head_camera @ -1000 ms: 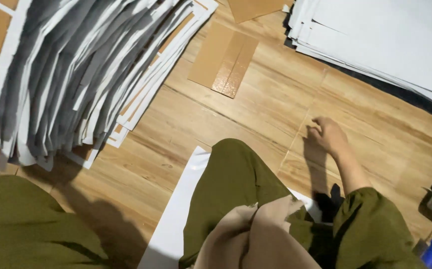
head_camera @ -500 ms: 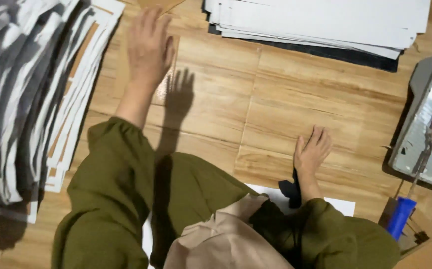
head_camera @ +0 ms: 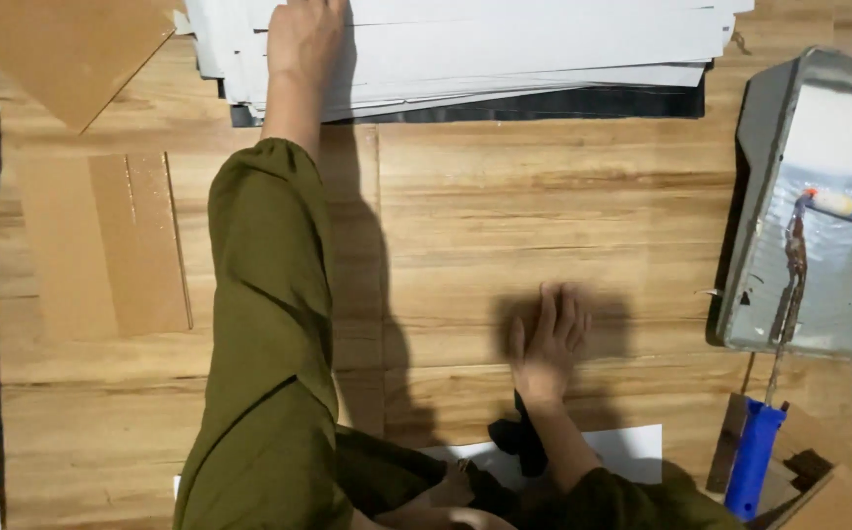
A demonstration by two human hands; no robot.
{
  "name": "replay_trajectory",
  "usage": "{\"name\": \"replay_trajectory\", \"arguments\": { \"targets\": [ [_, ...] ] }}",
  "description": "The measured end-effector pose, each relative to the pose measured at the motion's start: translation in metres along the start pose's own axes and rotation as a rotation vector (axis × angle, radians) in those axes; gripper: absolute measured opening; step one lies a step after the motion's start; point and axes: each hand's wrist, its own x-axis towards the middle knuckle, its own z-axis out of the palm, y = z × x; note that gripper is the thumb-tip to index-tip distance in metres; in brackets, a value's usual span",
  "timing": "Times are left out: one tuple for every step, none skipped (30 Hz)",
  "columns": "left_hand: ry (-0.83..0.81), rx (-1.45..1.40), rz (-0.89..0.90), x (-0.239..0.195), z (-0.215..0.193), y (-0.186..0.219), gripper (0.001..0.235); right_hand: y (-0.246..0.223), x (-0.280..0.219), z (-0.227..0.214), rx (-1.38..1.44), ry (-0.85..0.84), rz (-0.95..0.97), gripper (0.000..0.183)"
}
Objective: The person sits on the floor and places several brown paper pieces onto a white sheet, smoothing them down. They then handle a black sheet, wiping it with a cloth before setting it aside. The person repeats the process of placing and smoothing brown paper pieces onto a new white sheet.
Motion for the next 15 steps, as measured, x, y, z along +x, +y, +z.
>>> {"name": "replay_trajectory", "arguments": {
  "targets": [
    [0.015, -0.07, -0.003, 0.006, 0.002, -0.001, 0.006, 0.0, -0.001, 0.003, 0.011, -0.004, 0.017, 0.053],
    [0.016, -0.073, 0.003, 0.008, 0.013, -0.001, 0.006, 0.001, 0.0, 0.003, 0.009, -0.005, 0.023, 0.053],
    [0.067, -0.371, -0.088, 0.011, 0.023, -0.003, 0.011, 0.002, 0.0, 0.004, 0.012, -0.001, 0.014, 0.053],
    [0.119, -0.668, -0.179, 0.012, 0.032, -0.004, 0.016, 0.002, 0.0, 0.004, 0.015, 0.002, 0.004, 0.053],
    [0.121, -0.671, -0.174, 0.006, 0.023, -0.002, 0.016, 0.0, 0.002, 0.002, 0.013, 0.005, 0.009, 0.053],
    [0.196, -0.343, -0.054, -0.001, 0.013, -0.001, 0.005, -0.003, 0.003, 0.0, 0.018, 0.03, -0.002, 0.051],
    [0.269, -0.008, 0.058, -0.01, 0.001, -0.001, 0.012, -0.006, 0.004, -0.004, 0.024, 0.054, -0.019, 0.05],
    [0.271, -0.008, 0.057, -0.031, -0.005, 0.01, 0.012, -0.003, -0.001, -0.004, 0.024, 0.056, -0.019, 0.05],
    [0.264, -0.139, 0.081, -0.044, -0.013, 0.016, 0.019, 0.0, 0.0, -0.002, 0.049, 0.093, -0.061, 0.051],
    [0.257, -0.27, 0.107, -0.058, -0.022, 0.022, 0.026, 0.002, 0.0, 0.0, 0.074, 0.13, -0.105, 0.052],
    [0.263, -0.26, 0.106, -0.085, -0.043, 0.025, 0.026, 0.01, -0.002, 0.01, 0.081, 0.138, -0.108, 0.052],
    [0.337, -0.278, 0.175, -0.114, -0.065, 0.029, 0.022, 0.017, -0.004, 0.019, 0.06, 0.18, -0.078, 0.056],
    [0.411, -0.294, 0.244, -0.142, -0.086, 0.032, 0.02, 0.024, -0.007, 0.03, 0.039, 0.224, -0.05, 0.06],
    [0.418, -0.283, 0.242, -0.169, -0.084, 0.036, 0.02, 0.035, -0.01, 0.04, 0.047, 0.233, -0.055, 0.06],
    [0.422, -0.288, 0.294, -0.194, -0.082, 0.042, 0.019, 0.047, -0.013, 0.049, 0.135, 0.301, 0.033, 0.063]
  ]
}}
